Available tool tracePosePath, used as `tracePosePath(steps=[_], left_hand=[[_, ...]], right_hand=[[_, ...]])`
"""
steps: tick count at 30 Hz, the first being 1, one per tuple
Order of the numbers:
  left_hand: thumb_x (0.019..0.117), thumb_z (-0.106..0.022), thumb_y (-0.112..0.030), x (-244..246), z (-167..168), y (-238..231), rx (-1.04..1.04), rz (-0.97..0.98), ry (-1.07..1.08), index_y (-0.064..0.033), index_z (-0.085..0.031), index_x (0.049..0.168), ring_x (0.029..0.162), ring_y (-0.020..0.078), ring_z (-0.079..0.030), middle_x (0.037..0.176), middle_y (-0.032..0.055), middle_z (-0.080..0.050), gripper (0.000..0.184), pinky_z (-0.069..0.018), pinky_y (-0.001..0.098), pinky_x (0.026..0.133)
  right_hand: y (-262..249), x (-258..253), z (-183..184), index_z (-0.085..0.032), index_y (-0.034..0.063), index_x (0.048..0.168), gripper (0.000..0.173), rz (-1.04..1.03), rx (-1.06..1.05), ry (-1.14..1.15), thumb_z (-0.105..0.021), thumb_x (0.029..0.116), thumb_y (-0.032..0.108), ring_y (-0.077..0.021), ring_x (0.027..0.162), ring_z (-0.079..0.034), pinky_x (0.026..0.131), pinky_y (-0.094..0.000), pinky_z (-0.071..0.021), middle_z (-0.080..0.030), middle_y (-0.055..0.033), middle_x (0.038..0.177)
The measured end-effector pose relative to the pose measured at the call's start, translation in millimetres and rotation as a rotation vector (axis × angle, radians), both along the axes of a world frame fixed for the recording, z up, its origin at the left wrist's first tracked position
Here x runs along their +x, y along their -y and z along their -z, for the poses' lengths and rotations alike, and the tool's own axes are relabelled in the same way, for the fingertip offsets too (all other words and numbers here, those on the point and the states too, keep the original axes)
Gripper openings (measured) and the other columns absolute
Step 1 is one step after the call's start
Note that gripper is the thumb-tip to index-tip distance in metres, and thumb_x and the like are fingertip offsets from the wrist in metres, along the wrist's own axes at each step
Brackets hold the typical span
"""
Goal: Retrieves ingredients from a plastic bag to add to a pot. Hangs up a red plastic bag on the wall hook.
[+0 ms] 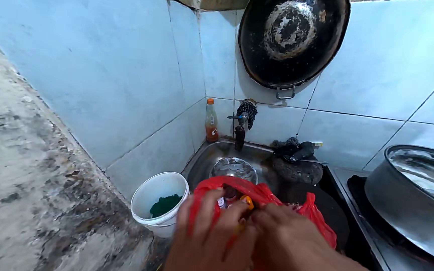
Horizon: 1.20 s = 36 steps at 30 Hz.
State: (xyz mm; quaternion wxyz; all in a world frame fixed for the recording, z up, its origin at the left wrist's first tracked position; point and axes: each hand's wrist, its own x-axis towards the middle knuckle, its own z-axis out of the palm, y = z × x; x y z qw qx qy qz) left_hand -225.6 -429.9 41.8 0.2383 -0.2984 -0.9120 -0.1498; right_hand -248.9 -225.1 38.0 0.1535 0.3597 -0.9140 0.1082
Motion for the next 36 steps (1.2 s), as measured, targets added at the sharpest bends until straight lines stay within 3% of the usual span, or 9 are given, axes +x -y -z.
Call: tracePosePath(steps=[2,5,9,13,15,20,28,33,36], left_hand=[[0.1069,-0.041,-0.042,-9.7,19.1,-0.8,-0.082,-0.022,0.077,-0.0228,-0.071,0.126,0.144,0.0502,-0.037,0.145,0.0100,-0.061,0.041,-0.0184,0.0802,0.109],[0.1035,-0.037,-0.058,-19.0,46.2,15.0,-0.188,-0.158,0.147,-0.0278,-0.073,0.122,0.146,0.0583,-0.027,0.154,0.0115,-0.051,0.051,-0.0124,0.0861,0.104],[0.0988,-0.055,-0.044,-3.3,46.0,28.3,-0.209,-0.193,0.163,-0.0180,-0.074,0.107,0.146,0.0569,-0.028,0.152,0.0121,-0.053,0.033,-0.0112,0.0861,0.104],[0.0972,-0.058,-0.030,7.3,41.9,31.8,-0.208,-0.222,0.160,-0.0135,-0.076,0.103,0.145,0.0571,-0.030,0.148,0.0147,-0.057,0.025,-0.0093,0.0862,0.104],[0.0972,-0.058,-0.029,8.9,42.4,30.2,-0.210,-0.228,0.164,-0.0139,-0.075,0.104,0.146,0.0562,-0.030,0.149,0.0149,-0.056,0.024,-0.0095,0.0856,0.104],[0.0969,-0.057,-0.026,9.9,43.3,27.6,-0.194,-0.221,0.191,-0.0119,-0.074,0.108,0.146,0.0577,-0.029,0.151,0.0160,-0.053,0.025,-0.0105,0.0861,0.103],[0.0984,-0.056,-0.026,13.7,44.3,29.0,-0.131,-0.134,0.255,-0.0110,-0.073,0.108,0.145,0.0599,-0.028,0.149,0.0179,-0.055,0.025,-0.0118,0.0853,0.104],[0.0983,-0.056,-0.026,9.7,55.8,24.5,-0.087,-0.113,0.289,-0.0130,-0.072,0.109,0.145,0.0598,-0.027,0.152,0.0182,-0.051,0.023,-0.0152,0.0840,0.104],[0.0987,-0.056,-0.027,7.2,58.1,23.5,-0.076,-0.105,0.384,-0.0102,-0.071,0.113,0.145,0.0606,-0.026,0.157,0.0211,-0.044,0.026,-0.0248,0.0805,0.103]], right_hand=[[8.3,4.4,21.0,-0.076,0.0042,0.099,0.015,-0.184,0.045,0.112,-0.061,0.0947,0.006,-0.0329,0.103,-0.071,0.089,-0.0485,-0.0557,-0.075,-0.0140,0.100],[4.8,6.7,22.4,-0.068,0.0156,0.132,0.036,-0.414,0.092,0.358,-0.057,0.0994,0.004,-0.0362,0.123,-0.062,0.105,-0.0526,-0.0478,-0.070,-0.0153,0.125],[-22.5,-17.5,16.3,-0.073,0.0122,0.122,0.030,-0.233,-0.055,0.419,-0.052,0.1019,0.006,-0.0305,0.116,-0.071,0.091,-0.0543,-0.0596,-0.071,-0.0112,0.129],[-26.0,-31.2,4.6,-0.071,0.0082,0.123,0.032,0.175,0.154,0.255,-0.060,0.0940,0.004,-0.0402,0.085,-0.074,0.063,-0.0605,-0.0589,-0.072,-0.0177,0.113],[-14.0,-29.8,9.1,-0.074,0.0099,0.119,0.032,0.200,0.143,0.071,-0.064,0.0900,0.003,-0.0346,0.080,-0.076,0.057,-0.0529,-0.0604,-0.075,-0.0146,0.107],[18.0,-32.1,29.1,-0.073,0.0066,0.111,0.027,-0.065,-0.003,0.130,-0.063,0.0884,-0.003,-0.0329,0.093,-0.074,0.067,-0.0492,-0.0628,-0.073,-0.0143,0.110],[-5.7,-44.7,16.7,-0.073,0.0038,0.094,0.010,0.130,0.198,0.215,-0.067,0.0878,0.000,-0.0391,0.090,-0.074,0.066,-0.0572,-0.0599,-0.073,-0.0180,0.097],[14.6,-40.6,22.8,-0.074,0.0014,0.096,0.012,0.058,0.387,0.260,-0.067,0.0894,0.008,-0.0409,0.102,-0.069,0.075,-0.0562,-0.0564,-0.071,-0.0203,0.107],[45.6,-51.7,1.9,-0.066,-0.0063,0.120,0.048,0.186,0.723,0.675,-0.052,0.1061,0.037,-0.0453,0.127,-0.055,0.099,-0.0616,-0.0427,-0.062,-0.0265,0.131]])
